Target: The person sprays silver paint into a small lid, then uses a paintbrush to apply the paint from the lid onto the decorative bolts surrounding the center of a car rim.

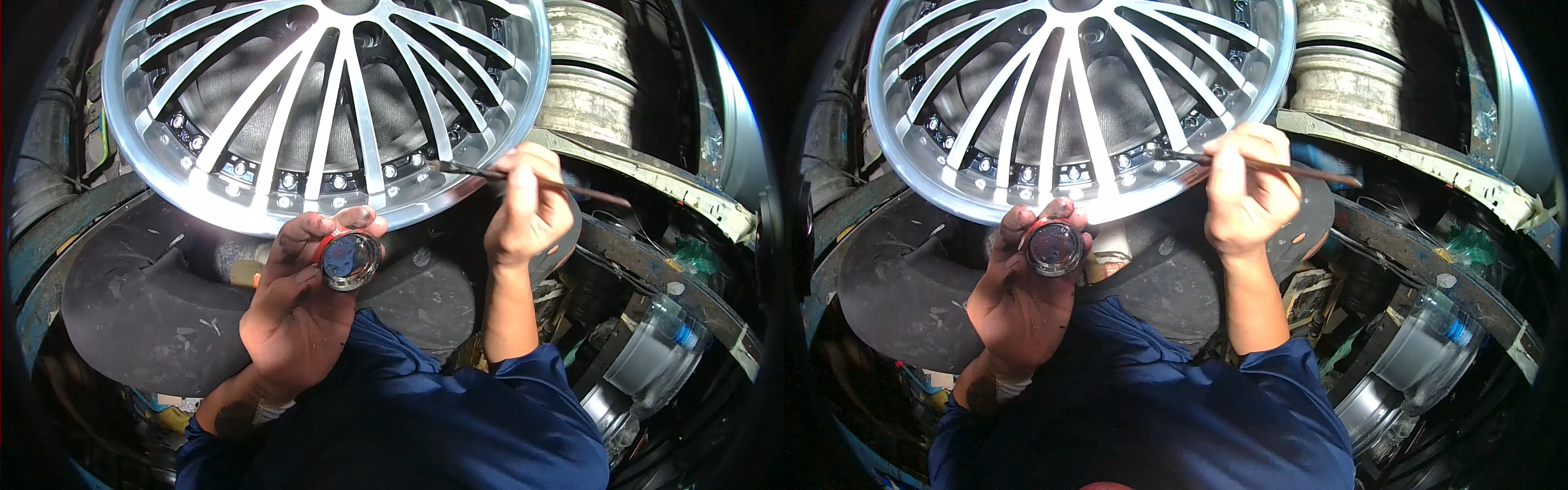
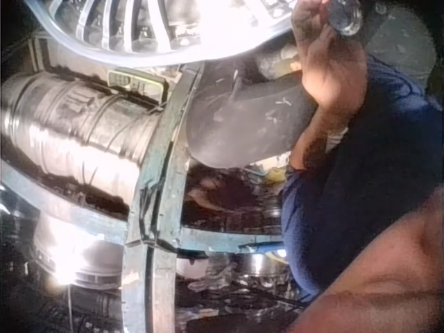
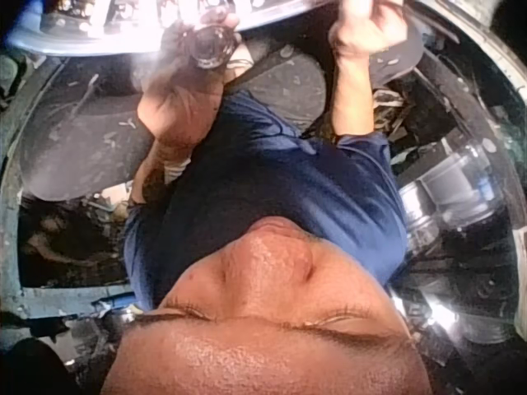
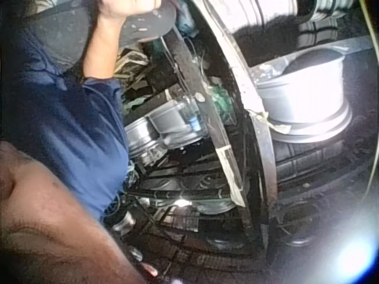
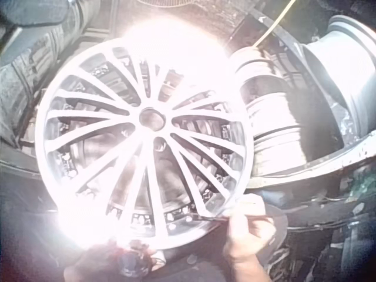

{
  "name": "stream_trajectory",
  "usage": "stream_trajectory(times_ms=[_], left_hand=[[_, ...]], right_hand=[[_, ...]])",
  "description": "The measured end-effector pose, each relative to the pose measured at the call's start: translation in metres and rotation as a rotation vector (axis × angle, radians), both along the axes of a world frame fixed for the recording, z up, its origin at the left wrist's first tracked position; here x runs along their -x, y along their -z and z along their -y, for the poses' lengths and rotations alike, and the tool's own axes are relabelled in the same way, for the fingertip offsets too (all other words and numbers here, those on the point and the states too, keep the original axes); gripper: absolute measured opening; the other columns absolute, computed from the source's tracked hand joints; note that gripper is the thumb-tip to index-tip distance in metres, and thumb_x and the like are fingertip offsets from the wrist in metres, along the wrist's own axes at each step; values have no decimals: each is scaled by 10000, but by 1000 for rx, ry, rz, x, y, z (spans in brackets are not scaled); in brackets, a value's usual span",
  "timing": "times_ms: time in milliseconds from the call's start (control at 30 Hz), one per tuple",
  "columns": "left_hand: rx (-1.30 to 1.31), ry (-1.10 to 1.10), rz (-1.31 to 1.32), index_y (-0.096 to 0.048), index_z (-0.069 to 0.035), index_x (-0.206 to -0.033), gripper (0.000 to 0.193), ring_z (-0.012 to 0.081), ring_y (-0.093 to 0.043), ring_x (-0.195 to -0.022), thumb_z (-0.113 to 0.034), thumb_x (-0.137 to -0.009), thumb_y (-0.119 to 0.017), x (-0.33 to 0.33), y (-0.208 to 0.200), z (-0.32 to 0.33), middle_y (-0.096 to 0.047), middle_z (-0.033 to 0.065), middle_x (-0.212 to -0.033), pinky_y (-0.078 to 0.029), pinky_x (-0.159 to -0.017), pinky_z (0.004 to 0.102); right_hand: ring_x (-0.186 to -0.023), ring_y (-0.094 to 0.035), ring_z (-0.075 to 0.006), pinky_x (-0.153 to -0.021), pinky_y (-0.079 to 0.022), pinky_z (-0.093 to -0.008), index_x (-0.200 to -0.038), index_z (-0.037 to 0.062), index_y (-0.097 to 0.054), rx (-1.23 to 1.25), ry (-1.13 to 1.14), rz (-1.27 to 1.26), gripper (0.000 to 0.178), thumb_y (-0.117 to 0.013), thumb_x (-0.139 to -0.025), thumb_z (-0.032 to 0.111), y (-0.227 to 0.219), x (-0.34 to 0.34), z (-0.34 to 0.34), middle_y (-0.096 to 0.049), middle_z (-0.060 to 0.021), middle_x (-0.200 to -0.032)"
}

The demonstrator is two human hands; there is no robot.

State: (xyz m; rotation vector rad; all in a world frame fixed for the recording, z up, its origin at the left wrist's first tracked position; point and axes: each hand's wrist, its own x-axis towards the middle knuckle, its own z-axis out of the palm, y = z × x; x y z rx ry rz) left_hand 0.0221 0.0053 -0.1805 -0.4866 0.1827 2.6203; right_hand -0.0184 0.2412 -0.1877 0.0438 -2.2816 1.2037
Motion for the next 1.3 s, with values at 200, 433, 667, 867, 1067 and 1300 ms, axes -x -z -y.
stream_trajectory(times_ms=[200, 433, 667, 867, 1067, 1300], left_hand=[[43, 36, -1, -413, -7, -1277, 400, 339, -440, -1315, -80, -885, -449, -1, 3, -2, -462, 255, -1370, -295, -1134, 437], [84, 76, -38, -368, -3, -1297, 428, 329, -432, -1332, -96, -895, -482, -1, 1, -5, -444, 257, -1393, -276, -1151, 433], [63, 94, -44, -339, 3, -1306, 442, 324, -423, -1343, -91, -900, -486, 0, 2, -5, -423, 265, -1408, -297, -1142, 426], [44, 83, -15, -329, 21, -1299, 442, 323, -420, -1345, -30, -888, -485, 1, 1, -4, -410, 274, -1413, -306, -1139, 420], [41, 77, -33, -320, 30, -1299, 446, 325, -422, -1341, -21, -888, -486, 1, 3, -5, -411, 279, -1407, -306, -1139, 420], [51, 76, -19, -315, 26, -1300, 440, 334, -409, -1349, -18, -891, -472, 0, 3, -5, -399, 279, -1414, -296, -1143, 434]], right_hand=[[-784, -474, -226, -744, -386, -370, -830, 35, -559, 200, -316, -135, 229, -470, -881, 240, -24, -7, 6, -541, -101, -651], [-774, -580, -222, -748, -426, -361, -706, 72, -690, 79, -524, -15, 194, -633, -747, 253, -35, -12, 15, -668, -34, -676], [-731, -583, -224, -743, -420, -358, -691, 72, -679, 51, -553, -11, 144, -643, -713, 210, -35, -10, 19, -657, -28, -658], [-719, -583, -219, -737, -422, -358, -689, 75, -677, 14, -555, 6, 140, -649, -715, 209, -34, -9, 23, -655, -25, -656], [-707, -578, -217, -733, -424, -357, -682, 76, -671, 15, -529, -18, 136, -645, -719, 203, -34, -9, 22, -654, -22, -654], [-730, -574, -210, -751, -423, -349, -698, 74, -664, 1, -556, 6, 156, -631, -768, 210, -33, -10, 21, -656, -25, -662]])
